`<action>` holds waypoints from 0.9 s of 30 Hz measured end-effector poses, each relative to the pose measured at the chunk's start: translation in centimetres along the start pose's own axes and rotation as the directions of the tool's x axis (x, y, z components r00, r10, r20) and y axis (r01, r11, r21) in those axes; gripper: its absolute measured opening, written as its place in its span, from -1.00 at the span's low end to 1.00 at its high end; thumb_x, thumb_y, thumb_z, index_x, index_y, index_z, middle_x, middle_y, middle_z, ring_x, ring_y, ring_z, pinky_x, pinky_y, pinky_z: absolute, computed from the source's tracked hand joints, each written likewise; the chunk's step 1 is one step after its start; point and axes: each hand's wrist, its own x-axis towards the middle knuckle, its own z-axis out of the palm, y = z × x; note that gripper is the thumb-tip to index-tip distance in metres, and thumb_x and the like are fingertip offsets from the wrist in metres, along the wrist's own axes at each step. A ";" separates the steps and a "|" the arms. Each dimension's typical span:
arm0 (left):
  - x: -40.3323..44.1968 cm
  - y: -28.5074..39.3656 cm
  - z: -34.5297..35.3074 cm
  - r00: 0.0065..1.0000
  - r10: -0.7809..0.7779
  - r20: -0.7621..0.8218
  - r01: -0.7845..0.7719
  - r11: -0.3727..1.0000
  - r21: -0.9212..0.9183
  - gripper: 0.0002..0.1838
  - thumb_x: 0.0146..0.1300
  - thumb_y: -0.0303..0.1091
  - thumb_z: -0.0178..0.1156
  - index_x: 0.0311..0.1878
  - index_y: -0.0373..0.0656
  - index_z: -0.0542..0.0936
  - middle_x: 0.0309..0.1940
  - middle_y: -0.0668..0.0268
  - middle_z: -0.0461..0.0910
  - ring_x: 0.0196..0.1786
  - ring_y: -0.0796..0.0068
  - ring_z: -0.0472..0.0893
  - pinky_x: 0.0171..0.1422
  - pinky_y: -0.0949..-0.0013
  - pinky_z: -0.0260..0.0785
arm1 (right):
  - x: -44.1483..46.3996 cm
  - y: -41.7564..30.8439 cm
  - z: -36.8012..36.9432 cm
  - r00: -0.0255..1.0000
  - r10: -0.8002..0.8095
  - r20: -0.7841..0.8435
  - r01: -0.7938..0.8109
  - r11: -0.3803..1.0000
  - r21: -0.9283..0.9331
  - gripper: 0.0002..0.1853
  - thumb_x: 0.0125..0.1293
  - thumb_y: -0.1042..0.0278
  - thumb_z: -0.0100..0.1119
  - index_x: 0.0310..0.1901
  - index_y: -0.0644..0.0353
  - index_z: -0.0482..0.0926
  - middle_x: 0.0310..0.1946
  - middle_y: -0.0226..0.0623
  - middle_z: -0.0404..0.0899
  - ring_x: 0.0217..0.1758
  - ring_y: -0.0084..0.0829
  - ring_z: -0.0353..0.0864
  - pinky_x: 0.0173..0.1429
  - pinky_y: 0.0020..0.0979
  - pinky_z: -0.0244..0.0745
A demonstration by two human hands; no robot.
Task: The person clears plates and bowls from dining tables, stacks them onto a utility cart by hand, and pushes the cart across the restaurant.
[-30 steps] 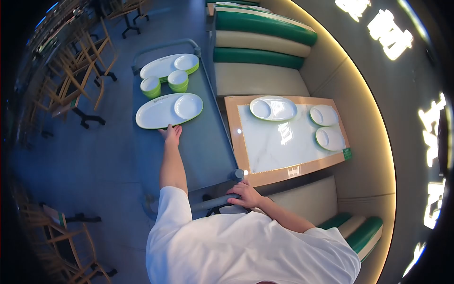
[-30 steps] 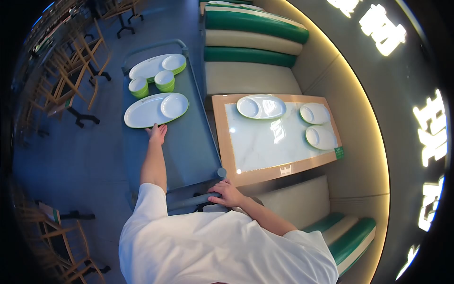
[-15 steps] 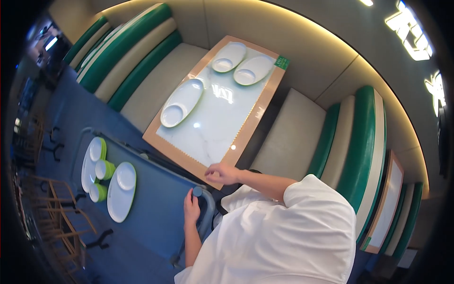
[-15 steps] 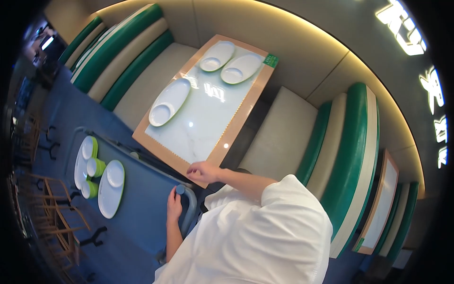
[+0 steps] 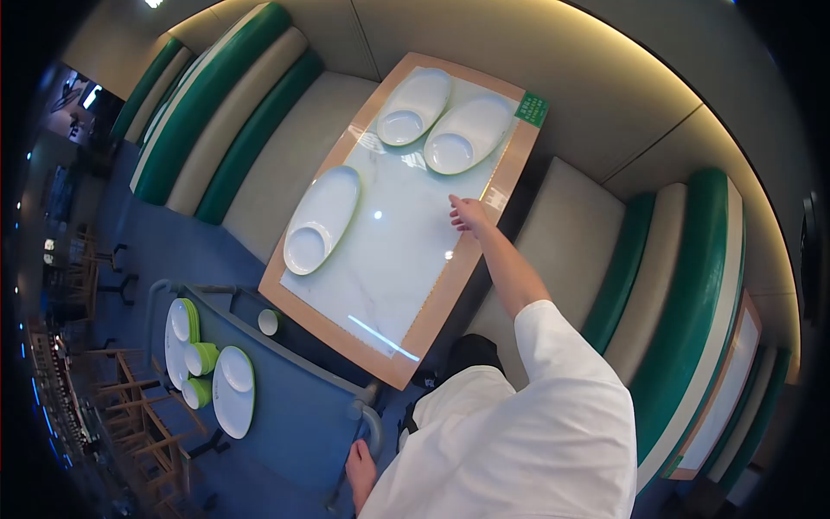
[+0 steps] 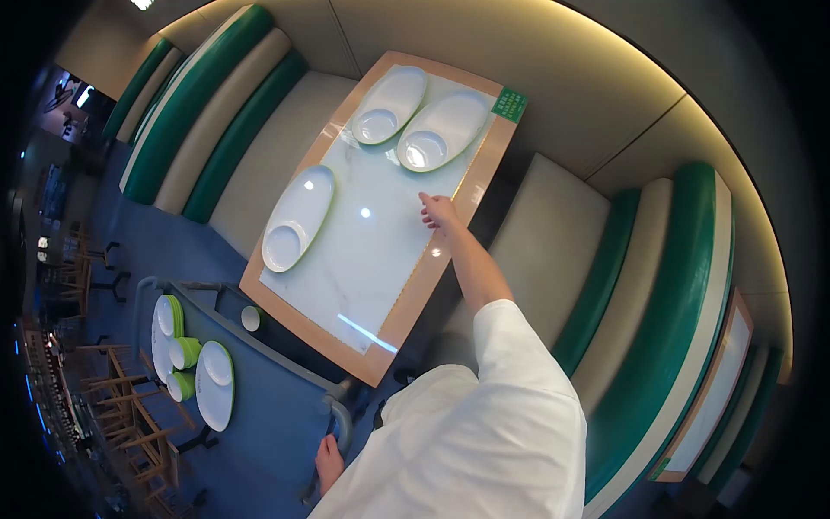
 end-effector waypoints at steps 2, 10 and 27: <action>-1.0 1.1 1.0 0.990 -0.051 -0.135 0.057 0.998 0.040 -0.53 0.49 0.10 0.06 0.06 -0.07 0.74 -0.10 0.02 0.76 0.04 -0.08 0.71 0.11 0.01 0.50 | 3.9 -1.9 -0.5 0.997 0.054 -0.050 -0.047 0.991 0.128 -0.32 0.43 -0.29 0.20 0.20 0.25 0.56 -0.08 -0.14 0.70 -0.21 -0.27 0.73 -0.20 -0.24 0.65; -1.1 3.7 1.0 0.913 -0.255 -0.318 0.238 0.967 -0.092 -0.68 0.32 0.03 0.22 -0.14 0.06 0.79 -0.32 0.26 0.79 -0.17 0.10 0.77 -0.06 0.07 0.54 | 15.1 -1.3 -1.0 0.982 0.117 -0.145 -0.088 0.978 0.189 -0.45 0.47 -0.09 0.18 0.05 0.39 0.49 -0.18 0.08 0.68 -0.28 -0.06 0.74 -0.29 -0.13 0.72; 2.7 -2.5 0.3 0.986 0.127 0.106 -0.075 0.916 -0.394 -0.53 0.41 0.14 0.21 0.16 0.02 0.70 0.01 0.26 0.78 0.10 0.29 0.75 0.21 0.15 0.54 | -23.0 9.3 8.1 0.930 -0.329 0.163 0.327 0.944 0.039 -0.70 0.61 0.21 0.04 -0.02 0.34 0.57 -0.33 -0.19 0.71 -0.43 -0.38 0.75 -0.33 -0.38 0.72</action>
